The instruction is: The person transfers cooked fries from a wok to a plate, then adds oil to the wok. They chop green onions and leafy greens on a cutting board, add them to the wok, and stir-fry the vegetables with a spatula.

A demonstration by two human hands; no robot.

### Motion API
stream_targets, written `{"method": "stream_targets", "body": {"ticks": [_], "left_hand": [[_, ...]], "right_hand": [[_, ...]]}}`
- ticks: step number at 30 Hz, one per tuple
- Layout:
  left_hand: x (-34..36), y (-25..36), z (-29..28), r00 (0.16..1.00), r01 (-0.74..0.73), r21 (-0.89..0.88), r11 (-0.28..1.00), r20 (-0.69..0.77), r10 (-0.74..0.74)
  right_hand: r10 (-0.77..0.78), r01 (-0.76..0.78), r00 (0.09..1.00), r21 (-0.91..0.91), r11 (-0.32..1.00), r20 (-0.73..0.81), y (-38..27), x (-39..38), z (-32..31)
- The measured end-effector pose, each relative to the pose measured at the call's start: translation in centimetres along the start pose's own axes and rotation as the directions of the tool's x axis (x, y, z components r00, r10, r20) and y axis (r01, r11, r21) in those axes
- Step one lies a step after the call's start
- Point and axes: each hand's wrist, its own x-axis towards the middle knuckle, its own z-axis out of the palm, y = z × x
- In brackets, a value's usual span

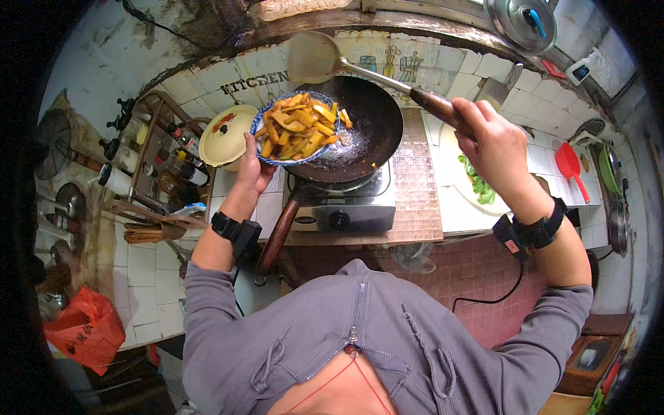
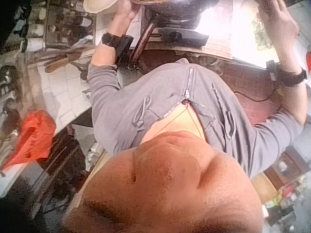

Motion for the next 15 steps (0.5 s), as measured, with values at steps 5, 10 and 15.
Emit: {"method": "stream_targets", "body": {"ticks": [5, 10, 15], "left_hand": [[-0.5, 1.0, -1.3, 0.996, -0.016, -0.023, 1.000, -0.086, 0.014], [-1.6, 3.2, -2.6, 0.980, -0.032, 0.036, 0.999, -0.193, 0.039], [-3.1, 4.4, -3.0, 0.949, -0.059, 0.034, 0.998, -0.309, 0.067]], "right_hand": [[0.183, -0.206, 0.905, 0.019, 0.978, 0.383, 2.1, 1.7, 0.8], [0.144, -0.042, 0.757, -0.173, 0.984, 0.637, 4.3, 4.6, 3.5], [0.056, -0.034, 0.759, -0.046, 0.998, 0.648, 4.8, 6.8, 9.3]]}}
